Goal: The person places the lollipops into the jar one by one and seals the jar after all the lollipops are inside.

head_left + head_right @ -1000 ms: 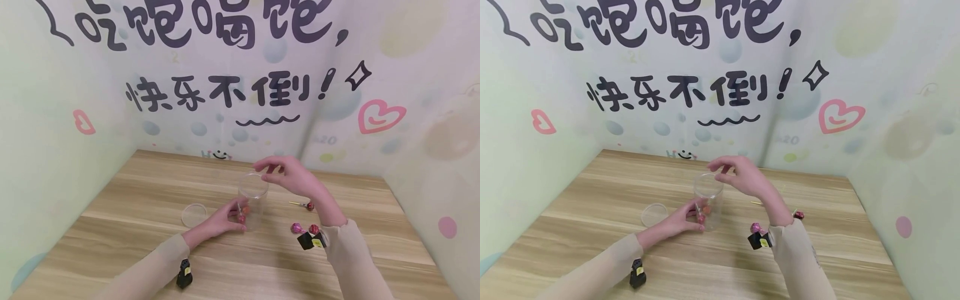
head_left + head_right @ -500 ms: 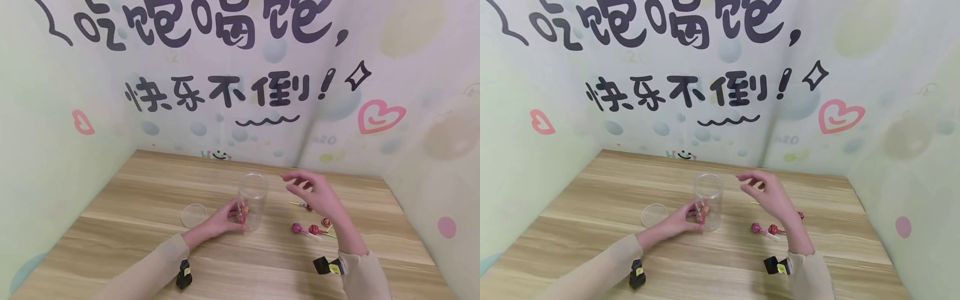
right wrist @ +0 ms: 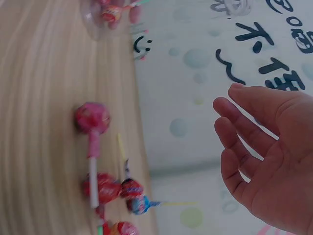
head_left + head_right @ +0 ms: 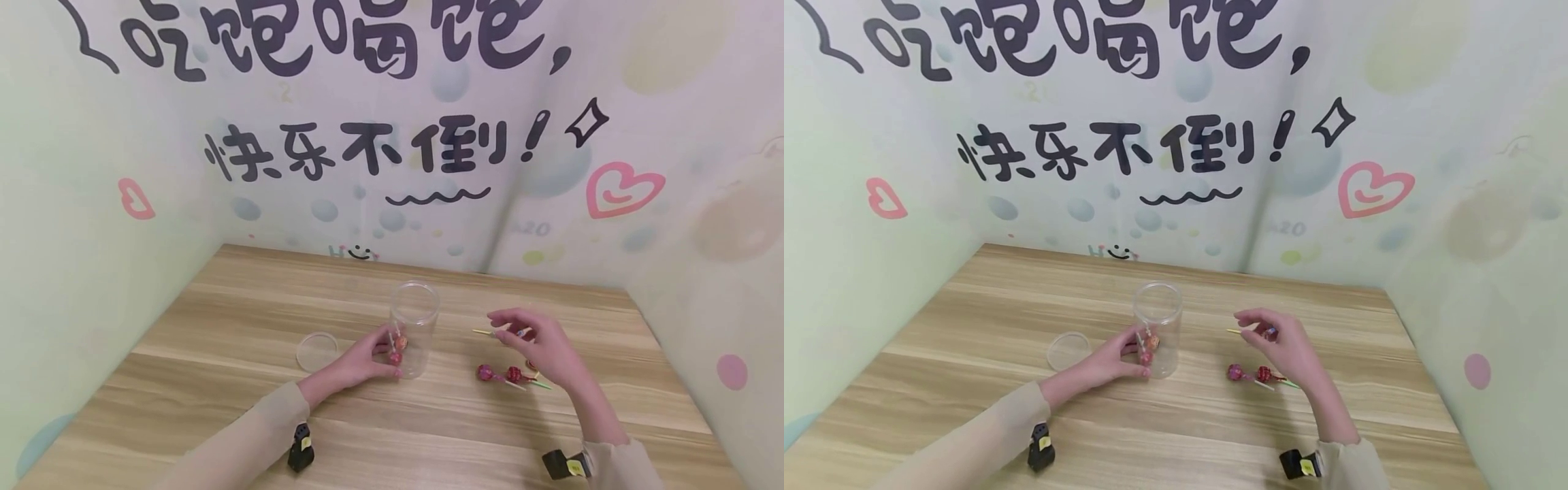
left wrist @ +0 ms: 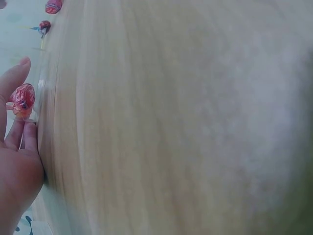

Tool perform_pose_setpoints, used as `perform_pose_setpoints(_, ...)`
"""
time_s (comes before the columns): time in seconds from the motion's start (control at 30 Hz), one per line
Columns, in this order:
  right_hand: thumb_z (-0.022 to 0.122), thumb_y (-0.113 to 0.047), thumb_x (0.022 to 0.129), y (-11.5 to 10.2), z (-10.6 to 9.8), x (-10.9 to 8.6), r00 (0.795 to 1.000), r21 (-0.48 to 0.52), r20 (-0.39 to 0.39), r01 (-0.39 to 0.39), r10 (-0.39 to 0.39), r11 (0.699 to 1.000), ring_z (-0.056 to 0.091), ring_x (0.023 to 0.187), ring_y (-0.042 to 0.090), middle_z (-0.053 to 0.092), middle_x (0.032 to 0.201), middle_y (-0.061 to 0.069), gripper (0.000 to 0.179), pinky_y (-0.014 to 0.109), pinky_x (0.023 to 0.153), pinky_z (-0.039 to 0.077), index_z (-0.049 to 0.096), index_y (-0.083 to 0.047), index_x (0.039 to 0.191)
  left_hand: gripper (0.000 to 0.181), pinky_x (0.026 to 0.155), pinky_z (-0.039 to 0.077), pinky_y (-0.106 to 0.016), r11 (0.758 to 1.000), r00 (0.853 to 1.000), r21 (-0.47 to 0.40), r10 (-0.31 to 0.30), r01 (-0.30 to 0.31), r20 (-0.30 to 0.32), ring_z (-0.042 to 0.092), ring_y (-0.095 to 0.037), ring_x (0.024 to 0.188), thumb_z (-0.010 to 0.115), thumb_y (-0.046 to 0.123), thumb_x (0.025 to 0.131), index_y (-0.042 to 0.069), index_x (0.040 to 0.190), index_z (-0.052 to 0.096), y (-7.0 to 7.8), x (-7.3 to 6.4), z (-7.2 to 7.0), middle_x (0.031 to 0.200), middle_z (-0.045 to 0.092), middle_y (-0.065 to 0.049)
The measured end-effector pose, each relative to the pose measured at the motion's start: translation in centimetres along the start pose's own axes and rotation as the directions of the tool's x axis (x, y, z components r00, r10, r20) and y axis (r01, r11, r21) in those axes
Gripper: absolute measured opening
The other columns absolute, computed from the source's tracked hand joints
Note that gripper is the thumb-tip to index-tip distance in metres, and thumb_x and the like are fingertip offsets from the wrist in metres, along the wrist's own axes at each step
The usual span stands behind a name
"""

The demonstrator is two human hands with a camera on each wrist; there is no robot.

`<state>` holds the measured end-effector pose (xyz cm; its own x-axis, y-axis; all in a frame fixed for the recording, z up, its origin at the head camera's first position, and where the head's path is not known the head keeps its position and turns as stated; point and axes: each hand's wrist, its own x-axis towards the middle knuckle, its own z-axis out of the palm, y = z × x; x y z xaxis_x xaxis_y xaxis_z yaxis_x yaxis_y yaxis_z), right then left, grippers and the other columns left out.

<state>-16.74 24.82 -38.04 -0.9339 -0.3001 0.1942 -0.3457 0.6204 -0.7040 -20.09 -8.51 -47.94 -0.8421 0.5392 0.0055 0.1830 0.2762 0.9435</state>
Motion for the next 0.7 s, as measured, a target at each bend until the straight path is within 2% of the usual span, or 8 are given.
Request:
perform_pose_setpoints(0.13, 0.066, -0.016, 0.095, 1.2, 0.3, -0.9, 1.000, -0.001, -0.001, -0.015, 0.015, 1.000, 0.065, 0.080, 0.003, 0.074, 0.101, 0.002, 0.025, 0.024, 0.062, 0.055, 0.068, -0.017, 0.120, 0.076, 0.115, 0.040, -0.051, 1.000, 1.000, -0.002, 0.003, -0.003, -0.002, 0.050, -0.039, 0.133, 0.080, 0.008, 0.082, 0.006, 0.146, 0.040, 0.0, 0.0, 0.0, 0.144, 0.049, -0.018)
perform_pose_setpoints(0.23, 0.066, -0.014, 0.095, 2.2, 0.7, -1.6, 1.000, -0.022, -0.009, -0.016, 0.016, 1.000, 0.064, 0.084, 0.000, 0.074, 0.102, 0.002, 0.026, 0.021, 0.072, 0.055, 0.068, -0.016, 0.120, 0.076, 0.115, 0.040, -0.051, 1.000, 1.000, -0.003, 0.005, -0.005, -0.002, 0.050, -0.039, 0.133, 0.080, 0.008, 0.081, 0.005, 0.147, 0.040, 0.0, 0.0, 0.0, 0.144, 0.049, -0.018)
perform_pose_setpoints(0.43, 0.068, -0.012, 0.092, 3.5, 1.7, -3.0, 0.998, -0.017, 0.020, -0.055, 0.055, 0.998, 0.062, 0.081, 0.003, 0.073, 0.109, 0.011, 0.027, 0.020, 0.068, 0.055, 0.069, -0.012, 0.119, 0.077, 0.115, 0.039, -0.052, 1.000, 1.000, 0.002, -0.001, 0.001, 0.000, 0.049, -0.039, 0.134, 0.079, 0.009, 0.082, 0.007, 0.147, 0.039, 0.0, 0.0, 0.0, 0.146, 0.048, -0.017)
perform_pose_setpoints(0.6, 0.071, -0.014, 0.090, 4.1, 2.2, -3.8, 0.994, 0.000, 0.048, -0.099, 0.099, 0.995, 0.062, 0.078, 0.004, 0.073, 0.104, 0.007, 0.031, 0.020, 0.064, 0.054, 0.068, -0.010, 0.120, 0.076, 0.115, 0.039, -0.052, 1.000, 1.000, 0.006, -0.001, 0.001, -0.001, 0.049, -0.039, 0.134, 0.079, 0.010, 0.082, 0.007, 0.147, 0.040, -0.1, 0.1, 0.0, 0.146, 0.048, -0.017)
perform_pose_setpoints(0.7, 0.072, -0.014, 0.088, 4.4, 2.3, -4.1, 0.994, -0.001, 0.054, -0.096, 0.096, 0.995, 0.063, 0.082, 0.002, 0.074, 0.101, 0.006, 0.032, 0.020, 0.069, 0.056, 0.068, -0.009, 0.120, 0.076, 0.115, 0.039, -0.052, 1.000, 1.000, 0.006, -0.002, 0.002, -0.004, 0.049, -0.039, 0.134, 0.080, 0.010, 0.082, 0.007, 0.147, 0.040, -0.1, 0.1, 0.0, 0.145, 0.048, -0.017)
